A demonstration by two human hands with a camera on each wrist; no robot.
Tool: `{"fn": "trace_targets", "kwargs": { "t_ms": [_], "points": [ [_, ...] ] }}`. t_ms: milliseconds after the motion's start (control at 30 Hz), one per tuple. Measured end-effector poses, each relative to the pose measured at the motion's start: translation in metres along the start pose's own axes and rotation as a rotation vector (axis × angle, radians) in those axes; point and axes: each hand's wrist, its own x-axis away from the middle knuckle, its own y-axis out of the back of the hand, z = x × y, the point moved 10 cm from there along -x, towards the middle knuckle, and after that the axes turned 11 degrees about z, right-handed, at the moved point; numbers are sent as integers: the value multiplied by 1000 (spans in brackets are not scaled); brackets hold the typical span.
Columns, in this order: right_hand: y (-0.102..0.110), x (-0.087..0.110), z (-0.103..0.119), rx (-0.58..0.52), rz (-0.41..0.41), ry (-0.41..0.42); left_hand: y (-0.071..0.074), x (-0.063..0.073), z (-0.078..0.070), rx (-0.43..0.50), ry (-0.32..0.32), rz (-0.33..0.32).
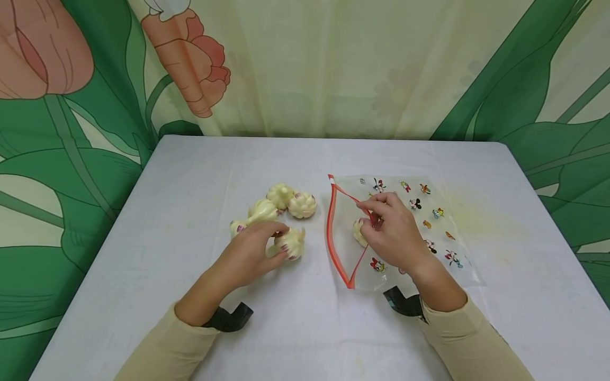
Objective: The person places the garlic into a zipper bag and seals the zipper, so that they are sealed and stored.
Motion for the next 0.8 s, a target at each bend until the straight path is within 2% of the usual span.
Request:
{"fn": "trace_targets", "kwargs": {
  "t_ms": [133, 300, 467, 567, 800],
  "points": [
    [1, 0, 0, 6, -6, 5, 2, -7, -4, 58, -7, -37],
    [-1, 0, 1, 6, -1, 12, -5, -20, -5, 174, 5, -11],
    [-2, 0, 2, 15, 3, 10, -12, -34, -9, 283, -19, -24],
    [-2, -1, 2, 21, 1, 12, -19, -43, -11, 348, -14, -15],
    [-4, -1, 3, 31, 3, 17, -46, -64, -14, 491, 41, 55]
  ]
}}
